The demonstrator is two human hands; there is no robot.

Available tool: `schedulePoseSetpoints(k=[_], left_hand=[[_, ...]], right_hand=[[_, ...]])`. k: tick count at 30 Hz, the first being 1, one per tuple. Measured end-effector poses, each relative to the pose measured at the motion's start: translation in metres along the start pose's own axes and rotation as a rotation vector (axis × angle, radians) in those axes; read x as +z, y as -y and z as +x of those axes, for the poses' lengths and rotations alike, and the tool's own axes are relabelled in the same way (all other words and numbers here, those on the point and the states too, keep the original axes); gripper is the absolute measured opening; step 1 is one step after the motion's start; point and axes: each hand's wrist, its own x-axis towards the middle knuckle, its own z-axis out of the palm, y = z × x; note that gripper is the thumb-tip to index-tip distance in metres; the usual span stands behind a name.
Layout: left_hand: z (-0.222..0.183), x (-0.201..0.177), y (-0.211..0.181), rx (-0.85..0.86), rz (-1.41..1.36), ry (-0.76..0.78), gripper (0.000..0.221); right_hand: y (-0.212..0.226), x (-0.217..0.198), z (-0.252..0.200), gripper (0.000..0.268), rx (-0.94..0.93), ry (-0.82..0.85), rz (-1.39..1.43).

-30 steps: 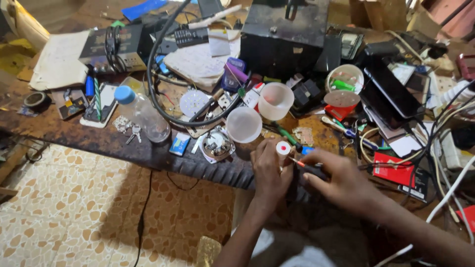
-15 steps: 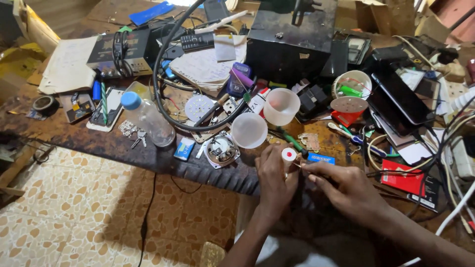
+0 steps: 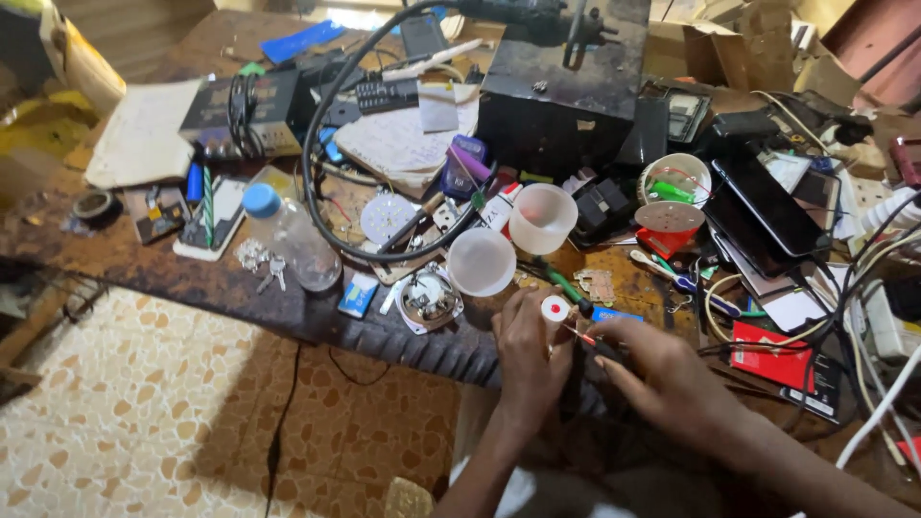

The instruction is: Disassembling an LED light bulb, inspecting the internal circuit board with a tool, and reassembling the unit on a cluttered workbench.

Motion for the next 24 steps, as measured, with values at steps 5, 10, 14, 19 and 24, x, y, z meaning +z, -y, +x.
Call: schedulePoseSetpoints(k=[5,10,14,19,24], left_hand=[[0.001,0.002,0.003,-0.025,0.003,0.019,0.033],[0.003,0.001,0.003,-0.012,-0.012,0.007,0.029],[0.004,0.0,0.002,-0.037,-0.003,0.037,0.032],[0.004,0.001,0.003,-0.02,-0.009,0.021,0.03],[0.006,-0.004,-0.002,-0.019,-0.013,0.0,0.029]], right_hand=[[-0.003,0.008,-0.007,0.043,-0.342,-0.065,-0.7],[-0.012,0.007,-0.005,0.046,-0.202,0.024,-0.451],[0.0,0.002,0.005,0.027,-0.074,0.014,-0.1],[0.008,-0.005,0.015,0.022,0.293,0.052,0.285],[-0.001,-0.001,0.016,0.024,0.64,0.116,0.917]])
